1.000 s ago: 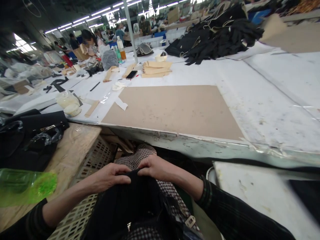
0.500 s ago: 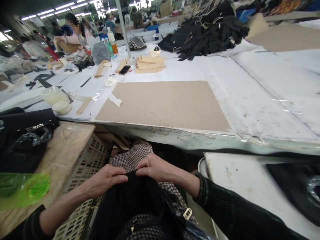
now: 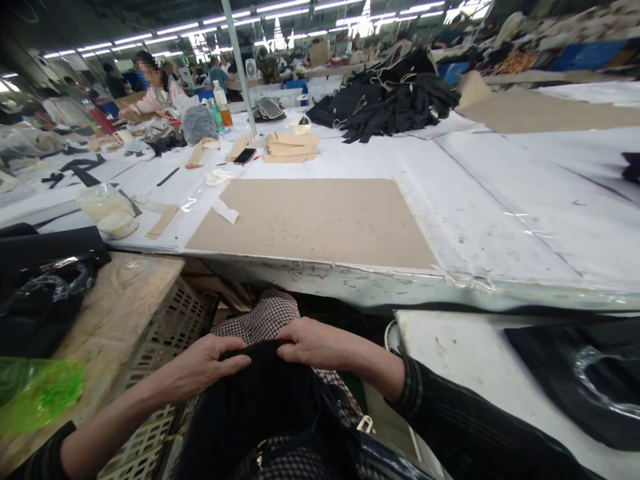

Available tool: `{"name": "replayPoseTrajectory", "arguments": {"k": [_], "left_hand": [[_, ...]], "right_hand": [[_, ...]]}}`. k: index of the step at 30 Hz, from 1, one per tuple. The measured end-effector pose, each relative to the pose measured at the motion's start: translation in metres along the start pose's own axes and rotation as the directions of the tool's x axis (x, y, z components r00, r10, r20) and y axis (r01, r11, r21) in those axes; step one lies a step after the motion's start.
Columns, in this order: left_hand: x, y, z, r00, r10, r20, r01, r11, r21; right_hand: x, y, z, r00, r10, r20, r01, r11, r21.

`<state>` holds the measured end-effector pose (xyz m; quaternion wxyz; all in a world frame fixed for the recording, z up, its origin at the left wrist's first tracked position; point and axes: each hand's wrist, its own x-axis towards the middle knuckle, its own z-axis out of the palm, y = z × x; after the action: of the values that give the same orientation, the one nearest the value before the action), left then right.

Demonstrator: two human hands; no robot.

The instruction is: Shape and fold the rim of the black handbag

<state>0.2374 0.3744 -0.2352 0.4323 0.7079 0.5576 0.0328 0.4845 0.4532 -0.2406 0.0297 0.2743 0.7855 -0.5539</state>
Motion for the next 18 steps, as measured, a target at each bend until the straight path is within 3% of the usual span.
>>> {"name": "replayPoseTrajectory", "arguments": {"k": [5, 10, 14, 18], "left_hand": [[0.006, 0.016, -0.006, 0.995, 0.073, -0.066, -0.063, 0.988, 0.144], [0.025, 0.032, -0.001, 0.975, 0.219, -0.044, -0.212, 0.970, 0.118], [0.033, 0.029, 0.000, 0.981, 0.195, -0.015, -0.196, 0.980, -0.038], [0.036, 0.018, -0.003, 0.979, 0.171, 0.110, -0.128, 0.939, -0.320]], "right_hand": [[0.004, -0.005, 0.003, 1.000, -0.017, -0.013, 0.017, 1.000, 0.023], [-0.003, -0.009, -0.003, 0.999, -0.035, -0.023, 0.035, 0.999, -0.005], [-0.034, -0.018, -0.007, 1.000, 0.010, 0.016, -0.010, 1.000, -0.020], [-0.065, -0.029, 0.006, 0.997, 0.058, -0.051, -0.057, 0.998, 0.021]]}}
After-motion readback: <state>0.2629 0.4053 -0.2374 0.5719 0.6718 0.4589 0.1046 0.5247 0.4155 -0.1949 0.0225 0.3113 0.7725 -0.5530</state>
